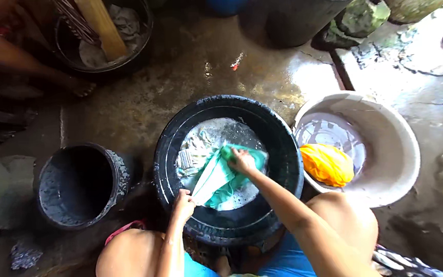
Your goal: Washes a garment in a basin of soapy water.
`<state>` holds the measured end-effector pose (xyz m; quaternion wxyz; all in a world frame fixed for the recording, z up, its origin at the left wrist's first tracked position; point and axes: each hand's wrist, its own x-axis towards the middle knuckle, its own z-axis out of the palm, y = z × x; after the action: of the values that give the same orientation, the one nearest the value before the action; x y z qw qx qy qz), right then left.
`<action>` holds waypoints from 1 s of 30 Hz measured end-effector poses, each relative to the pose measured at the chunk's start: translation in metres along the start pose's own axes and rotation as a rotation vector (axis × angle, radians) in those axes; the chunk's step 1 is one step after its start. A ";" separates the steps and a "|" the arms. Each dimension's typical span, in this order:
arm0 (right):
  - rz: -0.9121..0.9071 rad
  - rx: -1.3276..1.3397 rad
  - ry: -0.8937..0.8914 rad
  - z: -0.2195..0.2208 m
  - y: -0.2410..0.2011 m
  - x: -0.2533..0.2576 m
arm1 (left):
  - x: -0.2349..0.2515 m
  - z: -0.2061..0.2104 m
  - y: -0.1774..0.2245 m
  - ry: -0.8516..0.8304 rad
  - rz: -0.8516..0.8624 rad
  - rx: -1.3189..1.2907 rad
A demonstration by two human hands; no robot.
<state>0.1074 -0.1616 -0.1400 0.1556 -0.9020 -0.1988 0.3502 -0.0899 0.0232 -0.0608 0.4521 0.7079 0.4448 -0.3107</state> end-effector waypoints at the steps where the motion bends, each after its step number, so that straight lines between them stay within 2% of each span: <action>1: 0.073 0.061 0.027 -0.008 -0.002 -0.003 | 0.000 0.004 0.002 -0.002 0.004 0.023; 2: 0.062 0.163 0.048 -0.007 -0.015 -0.016 | 0.002 0.008 0.006 -0.004 0.012 0.047; 4: -0.145 0.343 -0.008 0.022 -0.055 -0.050 | 0.002 0.008 0.014 -0.020 0.016 0.112; 6: -0.227 0.228 -0.099 0.041 -0.062 -0.052 | -0.007 0.003 0.020 -0.065 0.018 0.190; 7: -0.174 0.123 -0.096 0.032 -0.046 -0.037 | -0.015 -0.003 0.025 -0.091 0.026 0.236; 9: 0.021 -0.009 0.018 -0.009 -0.005 -0.004 | -0.029 -0.011 0.035 -0.113 0.036 0.384; 11: 0.230 -0.053 0.090 -0.051 0.021 0.001 | -0.038 0.000 0.049 -0.166 0.060 0.551; 12: 0.264 -0.046 0.087 -0.067 0.020 -0.006 | -0.041 0.006 0.058 -0.202 0.078 0.614; 14: 0.114 0.037 0.019 -0.069 -0.016 -0.037 | -0.052 0.021 0.071 -0.255 0.103 0.678; 16: -0.063 0.012 -0.221 -0.042 -0.065 -0.060 | -0.072 0.029 0.084 -0.269 0.085 0.727; 18: -0.047 -0.118 -0.377 -0.011 -0.076 -0.064 | -0.102 0.026 0.093 -0.282 0.076 0.791; 21: 0.071 -0.178 -0.253 -0.016 -0.059 -0.054 | -0.116 0.010 0.079 -0.242 0.013 0.812; 24: -0.025 0.004 -0.186 -0.055 -0.052 -0.067 | -0.083 0.006 0.055 -0.239 -0.092 0.760; 26: -0.135 0.122 -0.181 -0.057 -0.052 -0.080 | -0.068 0.014 0.040 -0.207 0.037 0.724; 28: -0.243 0.249 -0.200 -0.045 -0.051 -0.087 | -0.071 0.021 0.037 -0.140 0.329 0.679; 30: -0.244 0.231 -0.361 -0.029 -0.061 -0.093 | -0.078 0.025 0.037 -0.107 0.682 0.600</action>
<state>0.0494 -0.1561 -0.0413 0.2610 -0.7702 -0.2896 0.5048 -0.0896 -0.0346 0.0086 0.3259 0.8965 0.0527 -0.2955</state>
